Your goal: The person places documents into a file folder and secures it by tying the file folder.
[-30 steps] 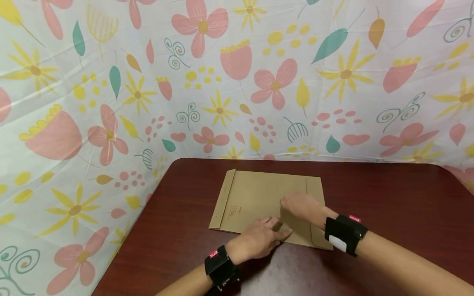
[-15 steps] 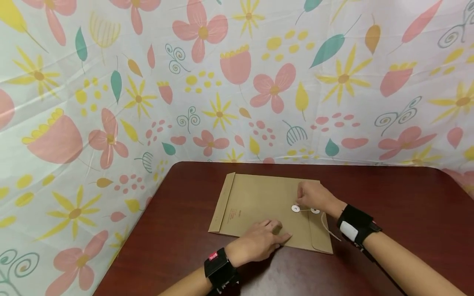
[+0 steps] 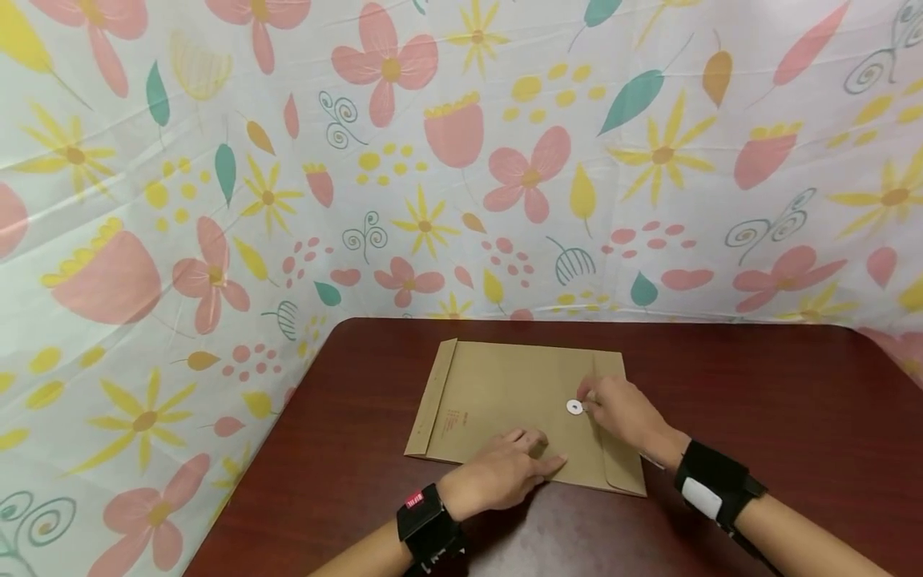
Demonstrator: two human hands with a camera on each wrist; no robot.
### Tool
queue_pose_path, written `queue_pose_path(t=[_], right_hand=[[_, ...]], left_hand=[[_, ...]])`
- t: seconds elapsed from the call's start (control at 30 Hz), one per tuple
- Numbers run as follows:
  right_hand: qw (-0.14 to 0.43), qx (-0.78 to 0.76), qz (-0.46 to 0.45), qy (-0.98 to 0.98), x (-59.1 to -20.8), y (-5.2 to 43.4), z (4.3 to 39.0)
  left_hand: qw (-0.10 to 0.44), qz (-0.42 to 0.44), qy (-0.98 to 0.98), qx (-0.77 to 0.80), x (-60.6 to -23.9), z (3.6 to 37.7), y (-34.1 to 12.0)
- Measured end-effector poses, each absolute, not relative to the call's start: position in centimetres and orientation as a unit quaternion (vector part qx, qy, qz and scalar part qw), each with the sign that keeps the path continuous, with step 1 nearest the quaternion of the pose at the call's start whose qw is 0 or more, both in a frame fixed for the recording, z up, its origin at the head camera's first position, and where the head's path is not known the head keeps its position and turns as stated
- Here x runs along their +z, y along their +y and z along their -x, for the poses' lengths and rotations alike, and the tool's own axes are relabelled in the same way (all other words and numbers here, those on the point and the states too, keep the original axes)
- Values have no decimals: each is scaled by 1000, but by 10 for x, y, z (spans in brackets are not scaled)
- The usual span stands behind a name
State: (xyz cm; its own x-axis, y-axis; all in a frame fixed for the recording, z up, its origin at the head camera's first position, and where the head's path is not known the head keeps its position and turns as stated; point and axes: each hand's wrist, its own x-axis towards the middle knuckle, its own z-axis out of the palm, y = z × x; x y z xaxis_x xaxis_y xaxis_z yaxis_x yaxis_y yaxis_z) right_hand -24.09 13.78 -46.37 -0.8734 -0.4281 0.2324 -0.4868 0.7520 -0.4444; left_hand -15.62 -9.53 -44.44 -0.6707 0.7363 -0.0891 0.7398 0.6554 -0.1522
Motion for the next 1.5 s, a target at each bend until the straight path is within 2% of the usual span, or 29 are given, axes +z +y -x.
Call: queue_pose_path(t=[0.13, 0.3, 0.57, 0.87, 0.97, 1.1, 1.2, 1.5], right_hand=[[134, 111, -317, -932, -470, 138, 232], [200, -27, -370, -907, -471, 132, 221], [198, -168, -420, -870, -461, 107, 214], [234, -177, -493, -819, -459, 113, 240], [199, -118, -484, -844, -458, 114, 251], [104, 33, -425, -899, -455, 115, 263], [56, 128, -376, -916, -455, 119, 270], [25, 213, -291, -932, -466, 141, 280]], left_hand=[[10, -404, 910, -89, -443, 155, -95], [12, -402, 911, -91, -445, 156, -95], [16, -402, 910, -95, -445, 158, -95], [36, -397, 914, -72, -443, 160, -96], [39, -395, 915, -75, -443, 160, -96], [29, -403, 912, -74, -444, 161, -96], [24, -409, 909, -71, -444, 160, -96], [27, -402, 912, -71, -444, 157, -96]])
